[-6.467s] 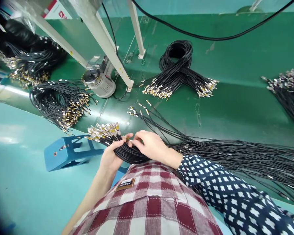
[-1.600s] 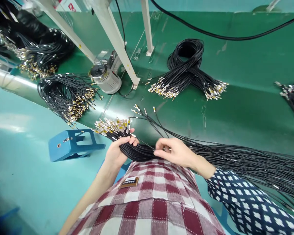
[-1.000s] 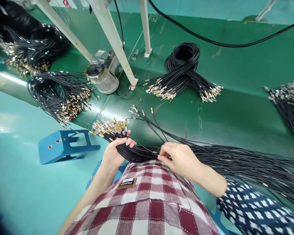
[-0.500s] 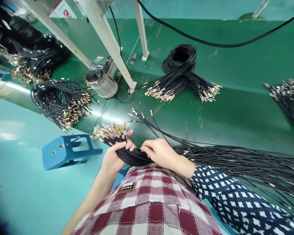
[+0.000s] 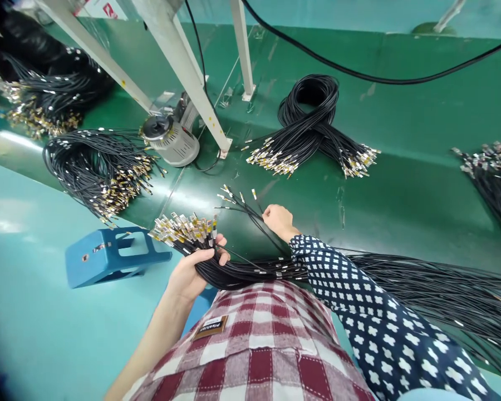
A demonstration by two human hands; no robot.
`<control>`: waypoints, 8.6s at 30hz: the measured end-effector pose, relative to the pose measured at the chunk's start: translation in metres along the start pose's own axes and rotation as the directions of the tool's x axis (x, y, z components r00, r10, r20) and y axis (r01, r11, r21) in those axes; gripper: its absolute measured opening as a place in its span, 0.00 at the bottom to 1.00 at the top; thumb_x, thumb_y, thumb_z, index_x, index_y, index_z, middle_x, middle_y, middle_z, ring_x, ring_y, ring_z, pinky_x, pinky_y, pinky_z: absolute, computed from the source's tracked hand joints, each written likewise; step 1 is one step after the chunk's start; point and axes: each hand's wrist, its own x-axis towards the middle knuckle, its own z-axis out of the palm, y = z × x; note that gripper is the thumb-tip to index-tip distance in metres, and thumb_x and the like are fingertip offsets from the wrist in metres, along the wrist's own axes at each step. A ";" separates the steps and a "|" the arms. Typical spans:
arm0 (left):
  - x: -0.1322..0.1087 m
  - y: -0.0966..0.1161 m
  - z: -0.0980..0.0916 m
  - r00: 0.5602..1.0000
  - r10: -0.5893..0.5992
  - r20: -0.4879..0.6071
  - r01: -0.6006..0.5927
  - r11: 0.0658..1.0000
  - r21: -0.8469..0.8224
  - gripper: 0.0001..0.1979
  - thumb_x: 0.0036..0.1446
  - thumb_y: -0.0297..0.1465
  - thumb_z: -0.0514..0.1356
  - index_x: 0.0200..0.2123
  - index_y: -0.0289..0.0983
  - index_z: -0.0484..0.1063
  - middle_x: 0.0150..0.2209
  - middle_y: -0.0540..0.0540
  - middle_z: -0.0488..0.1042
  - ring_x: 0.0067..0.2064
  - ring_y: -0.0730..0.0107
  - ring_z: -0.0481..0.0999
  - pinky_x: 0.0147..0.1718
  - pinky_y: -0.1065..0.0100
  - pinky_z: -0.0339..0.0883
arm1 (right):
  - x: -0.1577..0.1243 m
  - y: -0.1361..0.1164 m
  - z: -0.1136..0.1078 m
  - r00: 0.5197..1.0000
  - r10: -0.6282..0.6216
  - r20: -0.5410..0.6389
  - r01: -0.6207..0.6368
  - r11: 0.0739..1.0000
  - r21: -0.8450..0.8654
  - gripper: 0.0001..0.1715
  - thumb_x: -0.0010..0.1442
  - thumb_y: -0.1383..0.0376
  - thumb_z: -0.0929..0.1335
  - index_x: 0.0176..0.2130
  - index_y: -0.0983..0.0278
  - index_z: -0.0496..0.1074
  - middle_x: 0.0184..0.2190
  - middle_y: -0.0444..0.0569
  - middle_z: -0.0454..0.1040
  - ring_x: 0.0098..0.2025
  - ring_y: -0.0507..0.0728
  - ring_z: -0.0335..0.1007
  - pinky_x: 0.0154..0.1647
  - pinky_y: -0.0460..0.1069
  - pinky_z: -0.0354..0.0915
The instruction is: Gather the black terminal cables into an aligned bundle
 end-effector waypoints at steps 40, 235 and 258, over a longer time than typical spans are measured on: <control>-0.072 -0.003 0.016 0.897 0.413 0.162 -0.419 0.908 0.009 0.09 0.44 0.34 0.67 0.23 0.38 0.70 0.18 0.51 0.62 0.20 0.72 0.62 0.27 0.62 0.52 | -0.053 -0.048 -0.060 0.864 -0.359 0.353 -0.004 0.697 0.717 0.19 0.63 0.52 0.64 0.39 0.67 0.68 0.19 0.37 0.59 0.22 0.47 0.53 0.25 0.43 0.53; 0.014 0.027 -0.012 0.991 0.130 -0.027 -0.130 0.991 -0.015 0.08 0.41 0.25 0.65 0.30 0.30 0.77 0.24 0.44 0.76 0.31 0.62 0.76 0.37 0.62 0.72 | -0.067 -0.093 -0.002 0.844 -0.467 0.265 0.106 0.629 0.770 0.20 0.61 0.52 0.66 0.28 0.66 0.70 0.25 0.45 0.72 0.30 0.51 0.65 0.37 0.47 0.62; 0.017 0.026 -0.018 0.987 0.138 -0.078 -0.146 0.984 -0.098 0.08 0.41 0.24 0.65 0.30 0.31 0.75 0.31 0.44 0.76 0.28 0.68 0.74 0.30 0.66 0.70 | -0.040 -0.083 -0.026 0.694 -0.259 0.672 -0.112 0.883 0.456 0.17 0.47 0.55 0.74 0.30 0.66 0.76 0.27 0.45 0.75 0.28 0.52 0.67 0.32 0.47 0.62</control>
